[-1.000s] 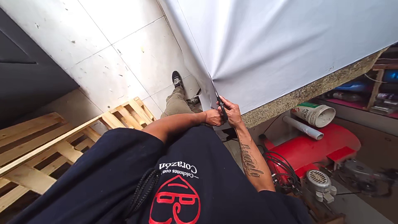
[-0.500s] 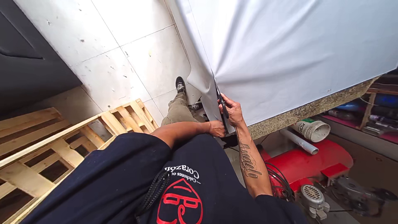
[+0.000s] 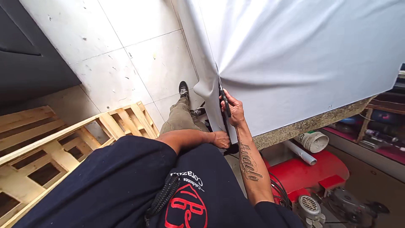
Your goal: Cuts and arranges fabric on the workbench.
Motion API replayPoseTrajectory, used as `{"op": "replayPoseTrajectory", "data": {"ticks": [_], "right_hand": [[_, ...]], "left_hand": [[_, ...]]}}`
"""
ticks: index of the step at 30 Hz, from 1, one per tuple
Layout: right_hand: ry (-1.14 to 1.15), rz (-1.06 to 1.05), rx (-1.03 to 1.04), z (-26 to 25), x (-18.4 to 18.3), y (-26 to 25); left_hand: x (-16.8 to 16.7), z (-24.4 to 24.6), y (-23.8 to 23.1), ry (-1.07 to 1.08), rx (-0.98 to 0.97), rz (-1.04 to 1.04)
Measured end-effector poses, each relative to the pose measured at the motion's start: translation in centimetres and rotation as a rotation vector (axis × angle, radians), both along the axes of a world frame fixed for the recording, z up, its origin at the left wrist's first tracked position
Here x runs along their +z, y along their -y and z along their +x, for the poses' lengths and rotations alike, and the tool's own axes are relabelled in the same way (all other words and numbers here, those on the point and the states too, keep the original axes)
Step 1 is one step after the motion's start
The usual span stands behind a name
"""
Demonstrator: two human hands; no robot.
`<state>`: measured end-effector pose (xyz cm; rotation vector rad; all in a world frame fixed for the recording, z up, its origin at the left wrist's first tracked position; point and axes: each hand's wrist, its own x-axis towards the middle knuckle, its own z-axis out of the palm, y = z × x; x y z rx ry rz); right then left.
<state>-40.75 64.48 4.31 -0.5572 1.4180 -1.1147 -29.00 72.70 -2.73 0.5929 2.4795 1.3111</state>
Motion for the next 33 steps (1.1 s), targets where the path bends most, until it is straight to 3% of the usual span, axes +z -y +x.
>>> {"op": "replayPoseTrajectory", "data": {"ticks": [27, 33], "right_hand": [[-0.017, -0.016, -0.048, 0.8, 0.0, 14.9], [-0.006, -0.022, -0.037, 1.0, 0.5, 20.3]], "left_hand": [[1.0, -1.7, 2.7, 0.116, -0.233, 0.075], [1.2, -1.6, 3.4, 0.218, -0.249, 0.119]]}}
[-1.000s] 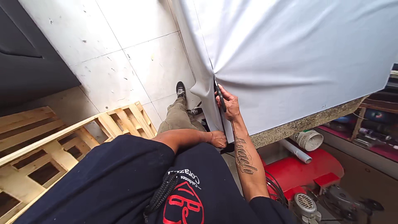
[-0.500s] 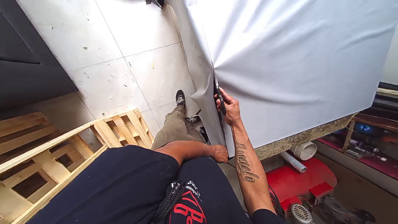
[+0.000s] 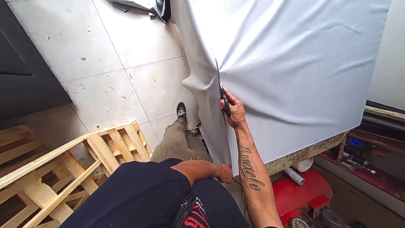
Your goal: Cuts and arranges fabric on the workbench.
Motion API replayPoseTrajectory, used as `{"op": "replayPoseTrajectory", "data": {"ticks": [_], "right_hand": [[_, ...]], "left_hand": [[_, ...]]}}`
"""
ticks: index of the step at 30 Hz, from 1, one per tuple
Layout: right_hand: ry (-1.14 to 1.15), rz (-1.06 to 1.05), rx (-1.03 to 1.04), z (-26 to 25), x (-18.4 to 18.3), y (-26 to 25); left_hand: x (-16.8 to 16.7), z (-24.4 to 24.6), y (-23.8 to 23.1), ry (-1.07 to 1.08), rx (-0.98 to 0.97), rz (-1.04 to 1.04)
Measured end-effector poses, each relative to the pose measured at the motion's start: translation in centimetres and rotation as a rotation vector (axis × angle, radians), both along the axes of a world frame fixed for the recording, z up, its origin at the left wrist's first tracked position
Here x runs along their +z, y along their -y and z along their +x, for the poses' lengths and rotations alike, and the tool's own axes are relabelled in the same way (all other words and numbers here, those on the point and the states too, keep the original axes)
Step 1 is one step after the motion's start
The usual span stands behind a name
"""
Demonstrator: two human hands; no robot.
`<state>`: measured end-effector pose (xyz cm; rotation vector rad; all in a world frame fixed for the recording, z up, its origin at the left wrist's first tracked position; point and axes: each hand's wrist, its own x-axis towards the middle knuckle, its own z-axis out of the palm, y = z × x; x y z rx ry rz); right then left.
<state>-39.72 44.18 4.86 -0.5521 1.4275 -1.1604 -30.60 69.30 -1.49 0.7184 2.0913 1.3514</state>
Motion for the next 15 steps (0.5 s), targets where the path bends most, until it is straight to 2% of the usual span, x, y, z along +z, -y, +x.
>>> {"op": "replayPoseTrajectory", "data": {"ticks": [6, 9, 10, 12, 13, 15], "right_hand": [[0.031, -0.005, -0.016, 0.6, 0.2, 2.6], [0.028, 0.036, -0.028, 1.0, 0.7, 5.3], [0.019, 0.046, -0.020, 1.0, 0.8, 5.4], [-0.008, 0.041, 0.015, 0.7, 0.6, 5.1], [-0.005, 0.042, 0.027, 0.5, 0.5, 4.8], [0.015, 0.053, 0.038, 0.3, 0.4, 4.8]], "left_hand": [[0.1, -0.5, -0.2, -0.036, -0.032, 0.007], [1.0, -0.5, 2.6, 0.011, 0.007, 0.075], [1.5, -0.4, 4.2, 0.006, 0.030, 0.109], [3.0, 0.4, 10.6, -0.022, 0.126, 0.142], [3.4, 1.3, 14.4, -0.068, 0.241, 0.151], [2.4, 4.0, 22.5, -0.225, 0.657, 0.126]]}}
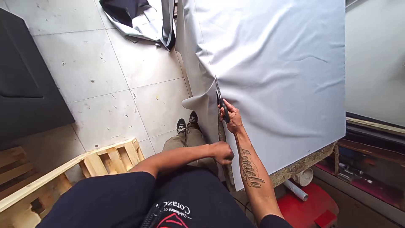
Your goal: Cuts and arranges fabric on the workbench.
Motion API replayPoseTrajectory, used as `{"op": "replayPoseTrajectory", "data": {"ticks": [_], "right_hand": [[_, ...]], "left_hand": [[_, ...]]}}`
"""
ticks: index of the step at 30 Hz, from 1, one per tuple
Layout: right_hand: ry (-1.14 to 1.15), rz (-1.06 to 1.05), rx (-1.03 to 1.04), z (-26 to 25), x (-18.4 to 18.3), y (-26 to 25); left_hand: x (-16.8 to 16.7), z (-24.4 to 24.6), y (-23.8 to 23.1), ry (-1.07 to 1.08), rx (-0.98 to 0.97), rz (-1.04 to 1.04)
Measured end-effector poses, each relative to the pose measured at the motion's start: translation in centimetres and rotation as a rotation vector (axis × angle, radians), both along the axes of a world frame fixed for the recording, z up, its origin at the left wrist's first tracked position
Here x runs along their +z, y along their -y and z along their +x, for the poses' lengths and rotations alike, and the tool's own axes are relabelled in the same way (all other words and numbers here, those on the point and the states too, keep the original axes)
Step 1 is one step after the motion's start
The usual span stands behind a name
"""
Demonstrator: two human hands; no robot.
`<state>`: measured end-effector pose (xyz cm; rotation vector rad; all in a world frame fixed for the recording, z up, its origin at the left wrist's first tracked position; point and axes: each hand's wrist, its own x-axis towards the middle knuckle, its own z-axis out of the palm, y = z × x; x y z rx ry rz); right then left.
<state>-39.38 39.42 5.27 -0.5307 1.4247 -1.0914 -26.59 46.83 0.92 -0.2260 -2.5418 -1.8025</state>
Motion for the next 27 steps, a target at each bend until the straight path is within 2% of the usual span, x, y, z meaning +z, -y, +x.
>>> {"op": "replayPoseTrajectory", "data": {"ticks": [3, 4, 5, 7, 10, 14, 21, 27], "right_hand": [[0.002, -0.006, -0.012, 0.1, -0.2, 0.8], [0.002, -0.007, -0.017, 0.2, -0.3, 1.3], [0.001, -0.001, -0.015, 0.2, -0.4, 1.8], [0.006, 0.005, 0.006, 0.3, -0.6, 2.5], [0.033, 0.007, 0.024, 0.4, -0.7, 3.6], [0.016, 0.004, 0.034, 0.4, -0.9, 5.0], [-0.003, 0.007, 0.062, -0.5, -0.6, 5.7], [-0.047, -0.056, 0.059, -0.1, -0.9, 9.5]], "left_hand": [[-1.1, 3.5, 11.3, 0.014, 0.835, -0.134], [-0.8, 3.9, 14.5, 0.090, 1.022, -0.165], [-0.4, 4.1, 17.0, 0.166, 1.124, -0.184], [-0.2, 3.7, 20.4, 0.286, 1.126, -0.114], [-1.0, 2.5, 22.7, 0.358, 1.121, -0.052], [-3.0, 2.4, 23.8, 0.247, 1.160, -0.031], [-2.0, 4.0, 28.0, 0.305, 0.868, 0.116], [-1.2, 3.9, 31.1, 0.348, 0.663, 0.207]]}}
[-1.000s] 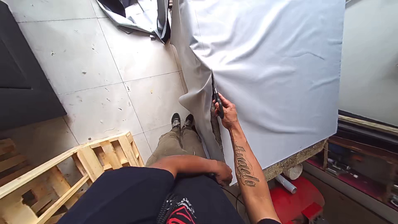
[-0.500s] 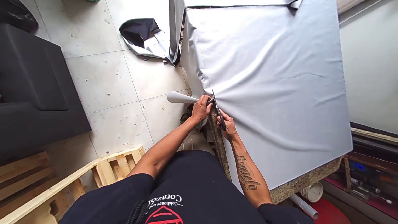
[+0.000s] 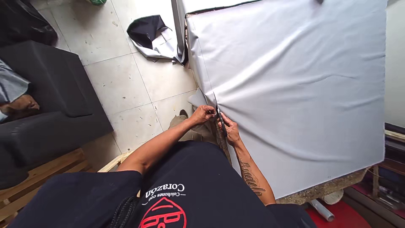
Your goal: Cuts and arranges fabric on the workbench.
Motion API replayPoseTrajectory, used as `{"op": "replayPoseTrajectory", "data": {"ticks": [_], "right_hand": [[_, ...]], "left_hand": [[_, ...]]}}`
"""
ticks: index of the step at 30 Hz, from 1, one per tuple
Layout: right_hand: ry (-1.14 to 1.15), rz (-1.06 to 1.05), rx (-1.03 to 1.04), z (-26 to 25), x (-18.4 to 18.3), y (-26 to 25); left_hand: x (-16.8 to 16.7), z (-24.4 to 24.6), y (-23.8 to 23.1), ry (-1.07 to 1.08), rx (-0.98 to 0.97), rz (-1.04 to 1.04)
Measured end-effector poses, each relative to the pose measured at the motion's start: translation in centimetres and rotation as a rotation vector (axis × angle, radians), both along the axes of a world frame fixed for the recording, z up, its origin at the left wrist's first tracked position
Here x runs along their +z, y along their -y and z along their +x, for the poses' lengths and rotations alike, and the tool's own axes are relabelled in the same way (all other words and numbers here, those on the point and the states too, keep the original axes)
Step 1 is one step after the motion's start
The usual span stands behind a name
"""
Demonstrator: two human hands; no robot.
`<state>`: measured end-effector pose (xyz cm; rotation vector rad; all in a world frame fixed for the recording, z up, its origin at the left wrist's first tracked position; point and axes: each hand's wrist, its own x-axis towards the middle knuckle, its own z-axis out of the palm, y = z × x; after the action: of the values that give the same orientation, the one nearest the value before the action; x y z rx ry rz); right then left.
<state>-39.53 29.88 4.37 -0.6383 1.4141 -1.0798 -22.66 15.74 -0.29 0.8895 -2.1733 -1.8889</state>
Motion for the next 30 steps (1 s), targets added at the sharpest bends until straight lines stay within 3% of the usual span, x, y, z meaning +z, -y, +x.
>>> {"op": "replayPoseTrajectory", "data": {"ticks": [14, 30], "right_hand": [[0.046, -0.017, 0.014, -0.2, 1.0, 6.7], [0.118, -0.025, 0.020, -0.4, 2.1, 18.5]], "left_hand": [[-0.9, -1.1, 4.3, -0.058, -0.311, -0.004], [-2.2, -1.2, 5.1, -0.143, -0.389, 0.018]]}}
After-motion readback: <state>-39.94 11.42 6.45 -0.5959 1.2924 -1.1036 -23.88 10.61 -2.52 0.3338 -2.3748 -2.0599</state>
